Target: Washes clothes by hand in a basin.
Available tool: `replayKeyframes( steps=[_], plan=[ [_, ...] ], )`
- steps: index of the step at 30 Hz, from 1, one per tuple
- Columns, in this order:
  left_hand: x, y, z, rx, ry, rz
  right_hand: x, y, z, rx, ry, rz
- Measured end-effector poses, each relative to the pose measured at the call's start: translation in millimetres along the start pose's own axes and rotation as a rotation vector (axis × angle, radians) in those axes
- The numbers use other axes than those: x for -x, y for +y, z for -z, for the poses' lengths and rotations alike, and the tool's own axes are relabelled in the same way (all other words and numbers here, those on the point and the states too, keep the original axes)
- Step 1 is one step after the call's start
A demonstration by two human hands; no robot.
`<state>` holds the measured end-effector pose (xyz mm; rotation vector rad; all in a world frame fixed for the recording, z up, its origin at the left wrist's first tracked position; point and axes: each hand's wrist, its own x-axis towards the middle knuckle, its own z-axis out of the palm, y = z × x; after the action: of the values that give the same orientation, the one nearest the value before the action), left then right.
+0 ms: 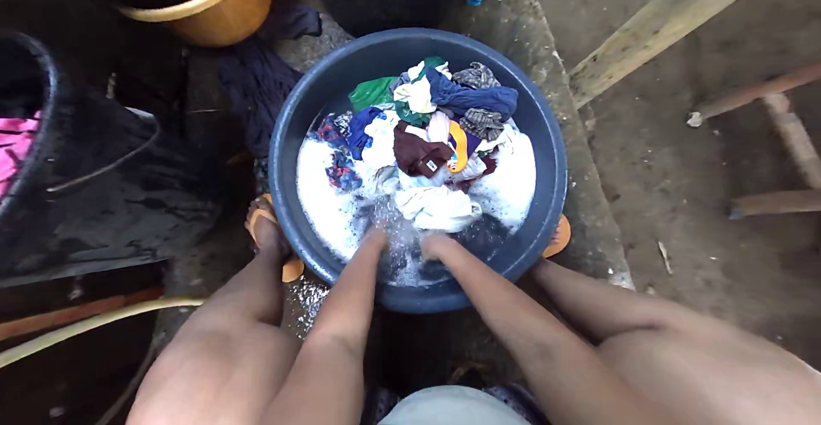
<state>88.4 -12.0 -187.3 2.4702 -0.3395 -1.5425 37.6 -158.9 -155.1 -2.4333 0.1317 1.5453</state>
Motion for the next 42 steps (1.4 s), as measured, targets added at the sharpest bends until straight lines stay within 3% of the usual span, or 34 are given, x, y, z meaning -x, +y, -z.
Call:
replayKeyframes(
  steps=[3,5,8,12,14,17,21,24,26,29,34,38,42],
  plan=[
    [17.4,5.9,2.1,-0.041,-0.062,-0.018,23.1,-1.7,23.2,-0.099,0.418,0.061],
    [14.6,1.7,-2.1,-0.06,0.014,-0.001,15.3,12.0,25.7,-0.132,0.645,0.072],
    [21.3,-4.9,-8.8,-0.064,0.082,0.075,-6.6,42.7,1.3,-0.12,0.589,0.005],
    [40.1,-15.3,-14.5,-0.065,0.121,0.102,10.6,46.4,-16.9,-0.135,0.404,-0.099],
    [50.8,-20.7,-11.6,0.004,0.223,0.078,22.4,53.7,-5.5,-0.23,0.34,-0.058],
    [77.0,-12.2,6.6,0.119,0.401,0.021,56.8,65.1,33.2,-0.455,0.401,0.108],
    [121.8,28.9,53.8,0.182,0.558,-0.155,102.3,78.7,93.9,-0.656,0.801,0.265],
    [172.4,60.8,81.6,0.123,0.654,-0.329,149.6,76.8,145.7,-0.589,1.021,0.293],
    [208.6,75.1,99.7,0.061,0.715,-0.472,178.0,65.6,165.3,-0.404,1.032,0.327],
    [262.5,92.5,129.7,-0.045,0.789,-0.739,223.0,38.4,174.3,-0.177,0.923,0.592],
    [354.5,114.7,175.0,-0.384,0.894,-1.035,269.0,31.6,180.4,-0.23,0.987,1.011],
    [380.6,119.6,193.1,-0.508,0.923,-0.933,297.3,51.2,193.1,-0.106,1.062,1.072],
    [317.4,100.7,174.2,-0.52,0.876,-0.653,278.0,63.7,167.0,0.005,1.004,0.927]
  ],
)
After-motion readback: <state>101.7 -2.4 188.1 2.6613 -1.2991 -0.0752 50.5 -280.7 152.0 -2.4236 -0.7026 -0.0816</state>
